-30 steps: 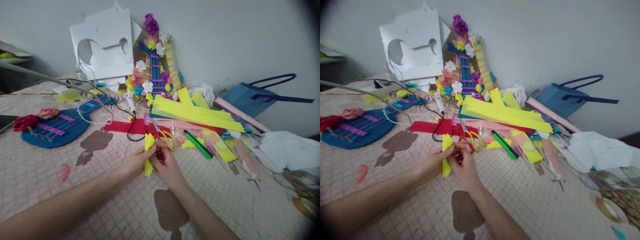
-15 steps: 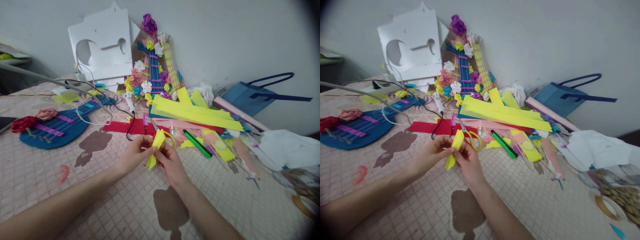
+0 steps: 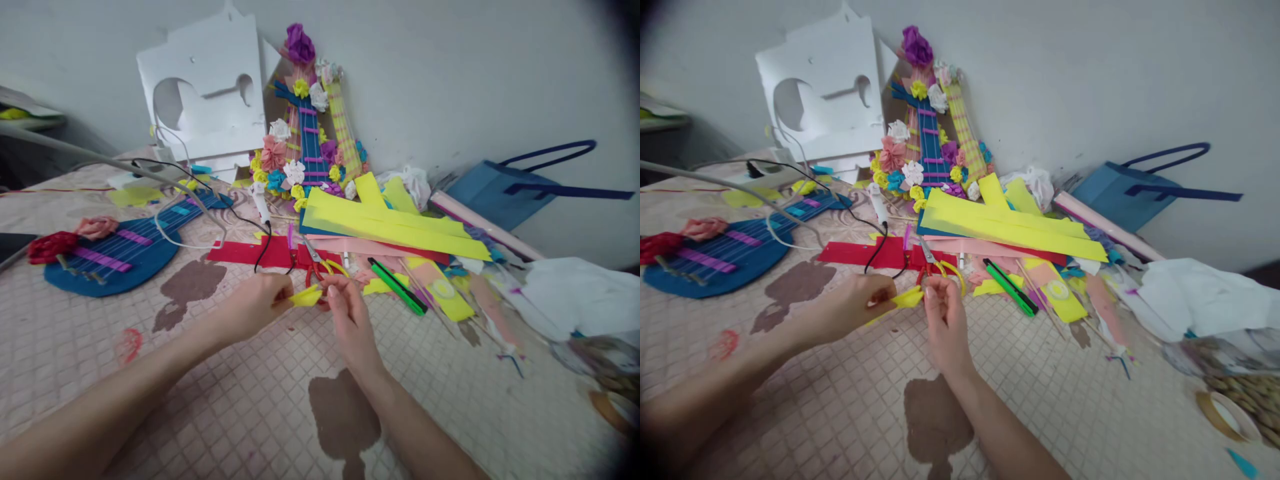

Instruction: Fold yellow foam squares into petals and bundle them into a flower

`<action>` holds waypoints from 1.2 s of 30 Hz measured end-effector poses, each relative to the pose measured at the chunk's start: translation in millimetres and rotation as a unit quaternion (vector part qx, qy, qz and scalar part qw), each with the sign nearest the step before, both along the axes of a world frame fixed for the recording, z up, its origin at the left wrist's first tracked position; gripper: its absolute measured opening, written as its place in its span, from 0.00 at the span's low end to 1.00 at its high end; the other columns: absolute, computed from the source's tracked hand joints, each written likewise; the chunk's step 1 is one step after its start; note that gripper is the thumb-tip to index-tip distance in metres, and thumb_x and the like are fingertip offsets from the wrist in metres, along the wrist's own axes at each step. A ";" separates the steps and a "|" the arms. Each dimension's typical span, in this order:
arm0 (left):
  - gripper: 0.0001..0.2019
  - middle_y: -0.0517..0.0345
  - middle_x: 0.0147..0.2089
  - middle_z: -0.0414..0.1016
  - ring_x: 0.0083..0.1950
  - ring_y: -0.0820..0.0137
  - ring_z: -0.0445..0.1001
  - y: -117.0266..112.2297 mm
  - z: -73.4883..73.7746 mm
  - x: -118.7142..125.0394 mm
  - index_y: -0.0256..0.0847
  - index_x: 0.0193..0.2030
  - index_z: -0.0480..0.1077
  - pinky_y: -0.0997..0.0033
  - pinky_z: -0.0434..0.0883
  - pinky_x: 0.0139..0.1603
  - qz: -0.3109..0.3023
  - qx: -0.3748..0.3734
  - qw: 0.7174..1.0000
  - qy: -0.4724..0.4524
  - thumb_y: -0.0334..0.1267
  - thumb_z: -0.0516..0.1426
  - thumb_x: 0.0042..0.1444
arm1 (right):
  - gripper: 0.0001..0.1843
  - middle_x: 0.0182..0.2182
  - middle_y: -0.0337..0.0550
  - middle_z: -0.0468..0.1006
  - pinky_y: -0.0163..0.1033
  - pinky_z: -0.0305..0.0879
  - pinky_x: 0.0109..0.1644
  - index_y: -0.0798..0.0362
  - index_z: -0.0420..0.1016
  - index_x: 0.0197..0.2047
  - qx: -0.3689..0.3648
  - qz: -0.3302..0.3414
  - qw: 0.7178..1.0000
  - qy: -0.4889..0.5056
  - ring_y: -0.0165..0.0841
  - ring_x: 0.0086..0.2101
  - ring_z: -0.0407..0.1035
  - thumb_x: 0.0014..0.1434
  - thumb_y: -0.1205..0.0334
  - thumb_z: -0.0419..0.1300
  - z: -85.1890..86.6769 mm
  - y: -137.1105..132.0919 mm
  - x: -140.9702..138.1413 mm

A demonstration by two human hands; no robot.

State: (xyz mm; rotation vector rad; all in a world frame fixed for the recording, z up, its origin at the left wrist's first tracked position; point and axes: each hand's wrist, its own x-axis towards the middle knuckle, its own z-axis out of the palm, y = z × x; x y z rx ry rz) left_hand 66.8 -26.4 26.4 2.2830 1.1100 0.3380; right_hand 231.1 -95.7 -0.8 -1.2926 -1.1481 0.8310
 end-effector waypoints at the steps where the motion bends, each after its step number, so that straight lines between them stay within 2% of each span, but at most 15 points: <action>1: 0.04 0.59 0.27 0.70 0.27 0.73 0.67 -3.1 -0.1 0.3 0.37 0.29 0.68 0.75 0.59 0.27 -0.011 0.028 0.999 0.037 0.30 0.53 0.51 | 0.15 0.41 0.45 0.73 0.40 0.67 0.42 0.51 0.68 0.45 0.010 -0.005 1.000 -0.021 0.34 0.40 0.69 0.62 0.51 0.51 0.8 -1.0 1.0; 4: 0.06 0.56 0.32 0.72 0.32 0.70 0.70 -12.6 -4.4 4.4 0.37 0.32 0.69 0.73 0.62 0.31 -0.040 0.057 0.992 0.102 0.26 0.52 0.51 | 0.17 0.46 0.47 0.73 0.44 0.65 0.51 0.50 0.69 0.48 0.029 0.018 0.997 -0.065 0.37 0.47 0.67 0.64 0.51 0.48 -2.4 -3.7 2.4; 7: 0.07 0.53 0.38 0.72 0.38 0.67 0.72 -17.5 -8.8 7.8 0.36 0.36 0.70 0.71 0.66 0.36 -0.057 0.072 0.989 0.120 0.26 0.52 0.54 | 0.21 0.53 0.47 0.70 0.47 0.60 0.58 0.50 0.66 0.55 0.031 0.069 0.995 -0.067 0.37 0.54 0.63 0.66 0.50 0.45 -12.5 -4.9 1.4; 10: 0.08 0.51 0.40 0.71 0.41 0.65 0.72 -20.1 -10.8 8.5 0.36 0.38 0.71 0.68 0.68 0.40 -0.069 0.102 0.983 0.134 0.27 0.51 0.56 | 0.24 0.59 0.48 0.65 0.49 0.56 0.62 0.50 0.63 0.59 0.030 0.101 0.992 -0.064 0.38 0.58 0.59 0.66 0.49 0.43 -21.5 -5.1 0.7; 13: 0.09 0.51 0.38 0.70 0.40 0.65 0.72 -23.2 -13.4 8.0 0.36 0.37 0.73 0.66 0.69 0.40 -0.083 0.129 0.977 0.149 0.27 0.51 0.58 | 0.23 0.60 0.47 0.64 0.50 0.55 0.62 0.50 0.62 0.60 0.040 0.110 0.990 -0.077 0.38 0.59 0.58 0.67 0.51 0.42 -23.2 -5.2 2.6; 17: 0.09 0.52 0.36 0.70 0.37 0.66 0.71 -25.8 -21.0 4.1 0.37 0.35 0.73 0.66 0.68 0.38 -0.083 0.147 0.976 0.134 0.29 0.51 0.59 | 0.19 0.54 0.47 0.69 0.49 0.60 0.58 0.49 0.65 0.58 0.059 0.110 0.978 -0.168 0.37 0.54 0.63 0.66 0.58 0.46 -17.9 -3.7 9.3; 22: 0.09 0.54 0.35 0.69 0.39 0.67 0.70 -26.0 -28.1 -2.6 0.38 0.35 0.72 0.68 0.68 0.40 -0.078 0.136 0.986 0.064 0.31 0.50 0.61 | 0.11 0.41 0.48 0.75 0.50 0.64 0.51 0.50 0.73 0.46 0.116 0.143 0.912 -0.367 0.41 0.46 0.64 0.59 0.65 0.56 -17.5 0.5 16.4; 26: 0.06 0.54 0.36 0.70 0.39 0.66 0.70 -24.9 -28.4 -3.9 0.38 0.36 0.71 0.68 0.67 0.40 -0.068 0.121 0.989 0.044 0.30 0.52 0.59 | 0.06 0.34 0.46 0.74 0.49 0.64 0.47 0.52 0.73 0.37 0.110 0.142 0.883 -0.433 0.40 0.42 0.62 0.59 0.68 0.55 -19.4 2.4 16.5; 28: 0.03 0.55 0.37 0.70 0.38 0.67 0.70 -22.8 -28.0 -5.2 0.37 0.37 0.69 0.69 0.66 0.38 -0.052 0.112 0.992 0.026 0.30 0.54 0.56 | 0.05 0.33 0.46 0.73 0.48 0.64 0.46 0.52 0.72 0.35 0.108 0.143 0.877 -0.446 0.40 0.41 0.61 0.60 0.68 0.55 -19.2 2.6 16.8; 32: 0.03 0.58 0.33 0.70 0.35 0.69 0.69 -17.0 -27.4 -9.2 0.37 0.32 0.66 0.71 0.64 0.34 -0.032 0.097 0.995 -0.001 0.26 0.55 0.52 | 0.05 0.32 0.45 0.73 0.47 0.63 0.46 0.53 0.71 0.34 0.100 0.132 0.873 -0.458 0.39 0.41 0.61 0.60 0.68 0.55 -18.7 1.9 18.2; 36: 0.03 0.56 0.35 0.71 0.38 0.67 0.69 -15.6 -30.5 -8.1 0.38 0.34 0.68 0.69 0.65 0.38 -0.042 0.101 0.994 -0.017 0.29 0.56 0.53 | 0.05 0.32 0.45 0.72 0.46 0.63 0.45 0.52 0.71 0.34 0.086 0.138 0.884 -0.439 0.40 0.40 0.61 0.60 0.68 0.55 -18.7 0.4 18.0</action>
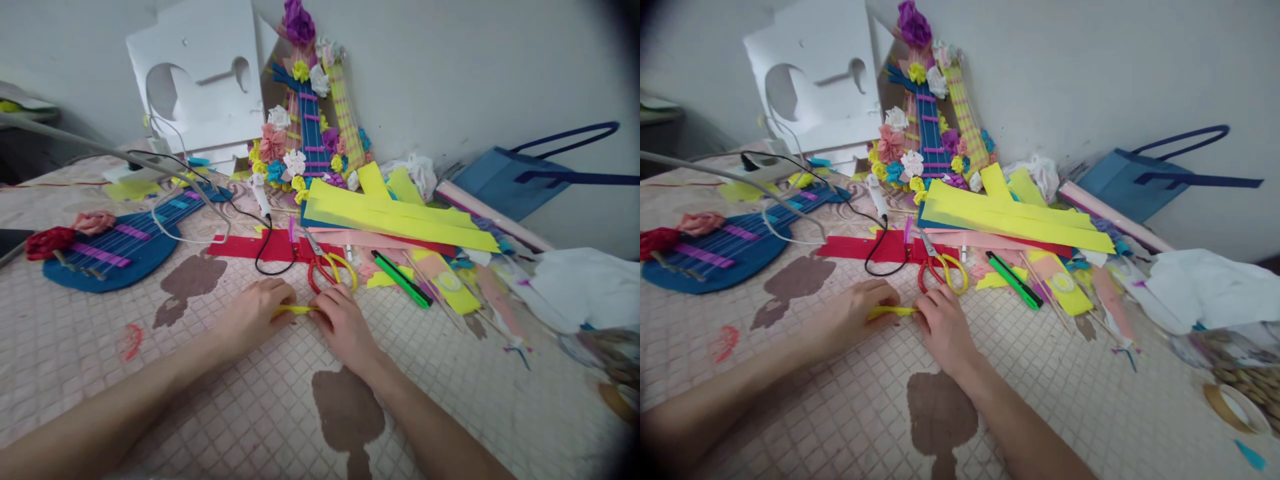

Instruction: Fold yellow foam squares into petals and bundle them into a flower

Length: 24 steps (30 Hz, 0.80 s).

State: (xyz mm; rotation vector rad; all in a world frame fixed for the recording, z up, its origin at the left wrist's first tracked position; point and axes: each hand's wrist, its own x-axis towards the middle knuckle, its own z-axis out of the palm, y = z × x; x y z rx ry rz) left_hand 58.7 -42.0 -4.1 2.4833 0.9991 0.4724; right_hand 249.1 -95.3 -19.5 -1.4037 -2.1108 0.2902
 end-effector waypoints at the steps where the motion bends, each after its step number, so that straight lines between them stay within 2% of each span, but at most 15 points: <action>1: 0.03 0.56 0.36 0.72 0.39 0.67 0.69 -0.3 -1.2 1.0 0.38 0.35 0.69 0.68 0.65 0.40 -0.008 0.004 1.000 -0.005 0.29 0.55 0.54 | 0.04 0.32 0.45 0.72 0.47 0.63 0.46 0.52 0.72 0.35 -0.003 0.000 1.000 0.022 0.40 0.41 0.62 0.60 0.67 0.56 0.2 -0.5 0.0; 2: 0.03 0.55 0.37 0.72 0.40 0.66 0.70 -0.7 -2.2 2.1 0.39 0.36 0.69 0.68 0.65 0.41 -0.016 0.007 1.000 -0.008 0.30 0.55 0.55 | 0.03 0.34 0.46 0.72 0.47 0.63 0.46 0.51 0.72 0.37 -0.007 -0.002 0.998 0.054 0.40 0.41 0.63 0.59 0.65 0.56 0.4 -1.0 0.0; 4: 0.04 0.55 0.37 0.72 0.40 0.67 0.70 -1.0 -2.9 3.6 0.39 0.35 0.70 0.68 0.66 0.41 -0.023 0.005 1.000 -0.004 0.29 0.54 0.56 | 0.08 0.39 0.46 0.73 0.47 0.64 0.47 0.50 0.71 0.43 -0.028 -0.023 0.987 0.155 0.39 0.43 0.65 0.61 0.59 0.55 0.8 -1.7 0.1; 7: 0.05 0.55 0.36 0.72 0.39 0.67 0.70 -0.6 -1.0 3.9 0.38 0.35 0.70 0.69 0.66 0.40 -0.016 -0.007 1.000 0.010 0.28 0.53 0.55 | 0.17 0.46 0.47 0.72 0.46 0.64 0.51 0.49 0.68 0.50 -0.075 -0.060 0.939 0.332 0.37 0.46 0.67 0.66 0.51 0.45 -0.5 -0.6 -1.3; 10: 0.05 0.55 0.36 0.72 0.38 0.68 0.70 -0.1 0.5 3.2 0.38 0.35 0.71 0.69 0.66 0.40 -0.017 -0.012 1.000 0.011 0.28 0.54 0.54 | 0.24 0.51 0.47 0.70 0.48 0.59 0.59 0.49 0.67 0.51 -0.077 -0.051 0.895 0.437 0.36 0.53 0.64 0.66 0.45 0.40 -4.9 2.8 -6.9; 14: 0.05 0.55 0.36 0.72 0.38 0.68 0.70 -0.2 -1.5 3.1 0.38 0.35 0.70 0.69 0.67 0.40 -0.028 -0.012 1.000 0.005 0.28 0.54 0.54 | 0.26 0.55 0.46 0.68 0.49 0.55 0.62 0.48 0.65 0.53 -0.077 -0.019 0.873 0.482 0.36 0.56 0.61 0.63 0.41 0.41 -11.1 6.9 -17.2; 18: 0.05 0.54 0.37 0.71 0.39 0.67 0.69 0.4 -6.0 2.8 0.38 0.35 0.69 0.69 0.67 0.40 -0.034 -0.004 0.999 0.006 0.28 0.53 0.55 | 0.27 0.54 0.48 0.68 0.49 0.54 0.62 0.49 0.65 0.53 -0.090 -0.004 0.868 0.488 0.36 0.56 0.61 0.63 0.40 0.41 -13.9 8.6 -21.5; 24: 0.04 0.54 0.37 0.70 0.39 0.67 0.69 0.4 -9.0 3.1 0.38 0.35 0.68 0.68 0.67 0.42 -0.047 0.019 0.999 0.007 0.29 0.52 0.57 | 0.27 0.53 0.48 0.69 0.48 0.58 0.60 0.48 0.66 0.51 -0.087 -0.018 0.871 0.483 0.36 0.54 0.63 0.63 0.39 0.40 -15.2 10.2 -22.0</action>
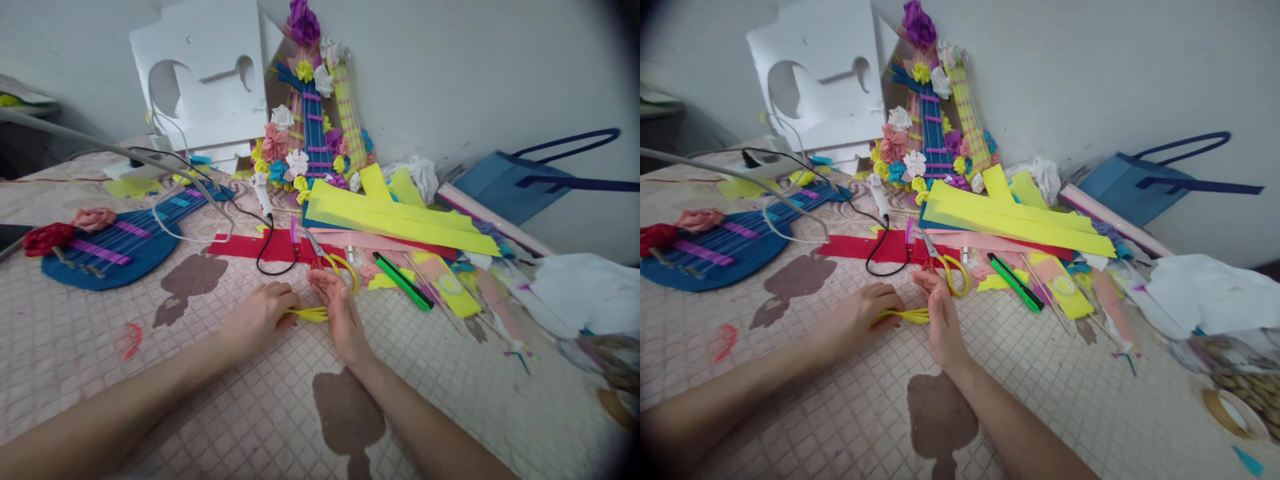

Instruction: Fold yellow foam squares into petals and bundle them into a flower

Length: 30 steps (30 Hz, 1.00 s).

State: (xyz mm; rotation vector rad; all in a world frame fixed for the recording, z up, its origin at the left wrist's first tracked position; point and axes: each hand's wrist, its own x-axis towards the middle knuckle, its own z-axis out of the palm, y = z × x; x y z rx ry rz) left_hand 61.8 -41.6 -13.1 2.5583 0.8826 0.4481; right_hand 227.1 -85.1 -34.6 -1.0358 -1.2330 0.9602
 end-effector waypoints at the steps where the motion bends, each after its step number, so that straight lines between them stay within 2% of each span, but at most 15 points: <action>1: 0.05 0.54 0.37 0.70 0.39 0.67 0.69 -0.3 0.2 0.2 0.38 0.35 0.68 0.68 0.67 0.42 0.001 0.002 1.000 0.002 0.29 0.52 0.56 | 0.28 0.52 0.48 0.70 0.48 0.58 0.60 0.48 0.66 0.51 -0.002 0.002 1.000 0.000 0.36 0.54 0.64 0.63 0.39 0.40 -0.2 0.2 -0.4; 6: 0.04 0.54 0.37 0.70 0.39 0.67 0.69 -0.7 -0.3 0.2 0.38 0.34 0.68 0.67 0.67 0.41 0.002 0.004 1.000 0.004 0.28 0.52 0.56 | 0.26 0.50 0.48 0.71 0.47 0.62 0.56 0.49 0.66 0.51 -0.010 0.003 1.000 -0.012 0.36 0.51 0.66 0.65 0.42 0.37 4.1 -0.7 1.6; 9: 0.05 0.54 0.37 0.70 0.40 0.66 0.69 0.1 -2.4 -0.7 0.38 0.35 0.68 0.67 0.66 0.42 0.001 0.001 1.000 -0.006 0.29 0.52 0.57 | 0.17 0.46 0.47 0.72 0.46 0.64 0.52 0.49 0.67 0.50 0.013 0.009 0.991 -0.135 0.37 0.47 0.67 0.65 0.51 0.45 10.6 -3.0 7.5; 12: 0.05 0.54 0.36 0.70 0.39 0.67 0.69 0.6 -3.5 -0.9 0.37 0.35 0.69 0.68 0.66 0.41 0.003 -0.003 1.000 -0.014 0.30 0.52 0.59 | 0.09 0.40 0.47 0.72 0.47 0.64 0.48 0.51 0.71 0.43 0.081 0.017 0.941 -0.328 0.39 0.44 0.65 0.59 0.62 0.56 14.2 -5.2 12.6; 15: 0.05 0.54 0.36 0.70 0.39 0.67 0.69 0.2 -2.8 -0.6 0.38 0.35 0.69 0.68 0.66 0.42 0.006 -0.010 1.000 -0.009 0.30 0.52 0.59 | 0.05 0.34 0.46 0.71 0.48 0.63 0.46 0.51 0.70 0.36 0.103 0.028 0.893 -0.437 0.40 0.41 0.62 0.59 0.68 0.55 13.6 -6.5 13.5; 18: 0.03 0.54 0.37 0.71 0.40 0.66 0.69 0.4 -0.4 -1.1 0.38 0.36 0.69 0.67 0.66 0.41 0.018 -0.017 1.000 -0.013 0.30 0.55 0.56 | 0.06 0.33 0.45 0.71 0.47 0.63 0.46 0.52 0.69 0.33 0.100 0.034 0.877 -0.468 0.39 0.41 0.61 0.60 0.70 0.54 12.5 -6.8 12.2; 22: 0.06 0.54 0.38 0.71 0.40 0.65 0.69 4.2 7.1 -5.8 0.38 0.38 0.68 0.67 0.66 0.41 0.038 -0.021 0.999 -0.019 0.30 0.57 0.52 | 0.05 0.32 0.45 0.71 0.46 0.63 0.45 0.53 0.68 0.33 0.099 0.030 0.876 -0.471 0.39 0.40 0.61 0.60 0.69 0.54 13.1 -6.4 11.3; 30: 0.03 0.58 0.33 0.73 0.35 0.69 0.70 9.0 24.4 -16.6 0.39 0.31 0.70 0.71 0.63 0.36 0.030 -0.051 0.997 0.056 0.29 0.55 0.52 | 0.04 0.32 0.44 0.70 0.44 0.62 0.44 0.53 0.67 0.33 0.105 0.030 0.870 -0.482 0.38 0.39 0.61 0.60 0.70 0.55 10.1 -6.8 12.3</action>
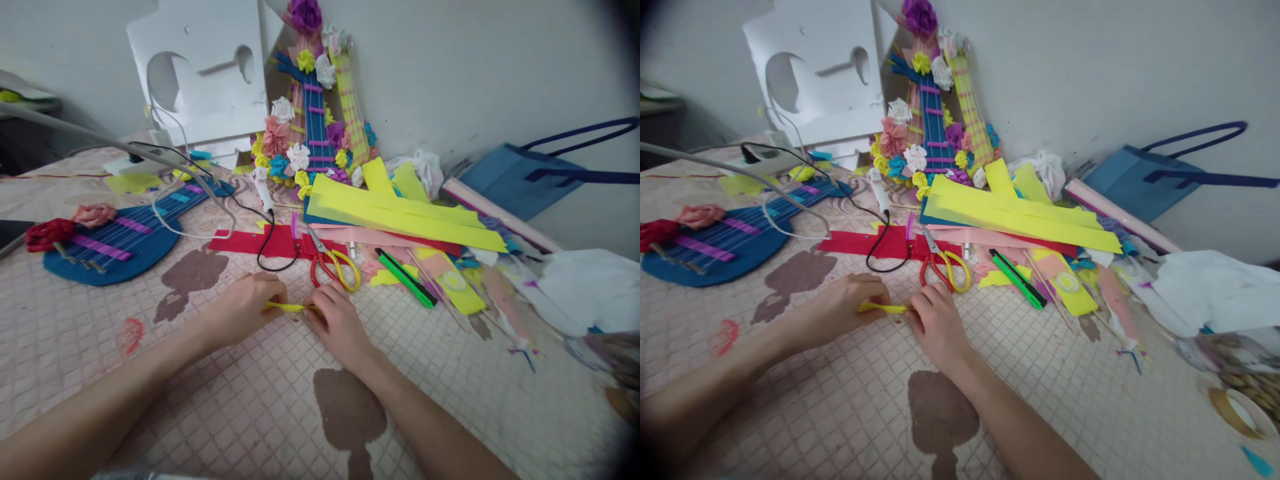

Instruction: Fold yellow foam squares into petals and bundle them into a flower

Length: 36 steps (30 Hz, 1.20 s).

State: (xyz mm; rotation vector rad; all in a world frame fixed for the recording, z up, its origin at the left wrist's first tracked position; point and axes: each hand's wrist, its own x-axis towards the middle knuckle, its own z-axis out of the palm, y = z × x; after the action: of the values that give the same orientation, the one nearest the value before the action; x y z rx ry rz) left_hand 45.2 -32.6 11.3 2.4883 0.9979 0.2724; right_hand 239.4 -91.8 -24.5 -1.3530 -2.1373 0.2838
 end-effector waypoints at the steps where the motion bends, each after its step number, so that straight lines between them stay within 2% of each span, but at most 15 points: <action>1: 0.03 0.58 0.33 0.73 0.35 0.69 0.70 0.1 1.1 -1.0 0.39 0.31 0.70 0.71 0.63 0.36 0.001 -0.002 1.000 0.009 0.29 0.55 0.52 | 0.04 0.32 0.44 0.70 0.44 0.62 0.44 0.53 0.67 0.33 0.001 -0.001 1.000 -0.002 0.38 0.39 0.61 0.59 0.70 0.55 -0.4 0.1 0.2; 3: 0.05 0.57 0.36 0.74 0.38 0.67 0.71 1.4 3.5 -4.8 0.40 0.34 0.70 0.70 0.64 0.38 0.002 -0.006 1.000 0.019 0.30 0.56 0.50 | 0.04 0.32 0.44 0.70 0.44 0.62 0.44 0.53 0.67 0.33 0.005 -0.002 1.000 0.000 0.38 0.39 0.61 0.59 0.70 0.55 -0.7 0.3 0.4; 6: 0.15 0.55 0.44 0.73 0.45 0.64 0.71 6.7 8.1 -14.5 0.41 0.43 0.69 0.67 0.65 0.44 0.005 -0.019 0.999 0.030 0.32 0.60 0.46 | 0.05 0.32 0.44 0.70 0.43 0.62 0.44 0.53 0.67 0.33 0.011 0.000 1.000 0.009 0.38 0.39 0.61 0.59 0.70 0.55 -0.4 0.6 0.6; 8: 0.18 0.54 0.46 0.72 0.47 0.63 0.70 10.6 11.0 -20.7 0.41 0.46 0.68 0.65 0.65 0.46 0.012 -0.021 0.999 0.039 0.33 0.61 0.45 | 0.05 0.32 0.43 0.70 0.43 0.62 0.43 0.53 0.67 0.33 0.013 0.002 1.000 0.013 0.37 0.39 0.61 0.59 0.71 0.55 0.4 0.6 0.3; 11: 0.17 0.55 0.46 0.72 0.47 0.63 0.70 12.1 12.4 -22.5 0.40 0.44 0.68 0.65 0.65 0.47 0.014 -0.015 0.999 0.036 0.34 0.62 0.45 | 0.05 0.32 0.44 0.70 0.43 0.62 0.43 0.53 0.67 0.32 0.012 0.000 1.000 0.013 0.37 0.38 0.61 0.59 0.71 0.54 1.5 0.4 -0.2; 15: 0.12 0.55 0.43 0.71 0.45 0.64 0.70 3.4 6.2 -9.3 0.39 0.41 0.69 0.66 0.65 0.45 -0.012 0.004 1.000 -0.013 0.33 0.61 0.48 | 0.05 0.31 0.44 0.70 0.43 0.62 0.43 0.53 0.67 0.32 0.012 -0.002 1.000 0.007 0.38 0.38 0.62 0.59 0.71 0.54 1.5 0.8 -0.6; 20: 0.04 0.53 0.40 0.71 0.43 0.65 0.68 -10.4 -8.2 10.1 0.38 0.39 0.69 0.66 0.65 0.43 -0.037 0.092 0.994 -0.049 0.31 0.57 0.56 | 0.05 0.32 0.43 0.70 0.44 0.62 0.43 0.53 0.66 0.32 0.008 -0.004 1.000 0.004 0.38 0.39 0.61 0.58 0.71 0.55 0.0 1.1 -0.7; 25: 0.04 0.55 0.37 0.71 0.41 0.65 0.68 -14.9 -14.7 13.6 0.38 0.35 0.71 0.64 0.63 0.43 -0.036 0.156 0.987 -0.021 0.33 0.54 0.59 | 0.05 0.32 0.44 0.70 0.44 0.62 0.44 0.53 0.66 0.32 0.000 -0.009 1.000 -0.010 0.38 0.40 0.61 0.59 0.71 0.55 -0.5 1.2 0.3; 32: 0.04 0.54 0.35 0.72 0.41 0.65 0.68 -10.3 -15.8 13.3 0.37 0.33 0.71 0.64 0.63 0.42 -0.023 0.122 0.992 -0.016 0.31 0.55 0.57 | 0.04 0.33 0.44 0.70 0.44 0.62 0.44 0.53 0.67 0.33 -0.003 -0.010 1.000 -0.017 0.38 0.39 0.61 0.58 0.71 0.56 0.9 1.5 -1.3; 36: 0.05 0.55 0.35 0.72 0.41 0.65 0.68 -9.1 -15.8 12.9 0.37 0.33 0.71 0.64 0.63 0.43 -0.034 0.107 0.993 -0.028 0.31 0.55 0.58 | 0.01 0.35 0.45 0.70 0.44 0.62 0.44 0.53 0.68 0.35 0.005 -0.012 0.999 -0.034 0.39 0.40 0.62 0.59 0.67 0.56 2.4 1.6 -2.2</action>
State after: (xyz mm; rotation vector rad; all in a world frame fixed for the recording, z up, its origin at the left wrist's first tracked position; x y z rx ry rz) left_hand 58.2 -41.7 -4.5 2.6838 0.9004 0.4451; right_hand 237.2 -90.2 -22.2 -1.3994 -2.1740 0.2217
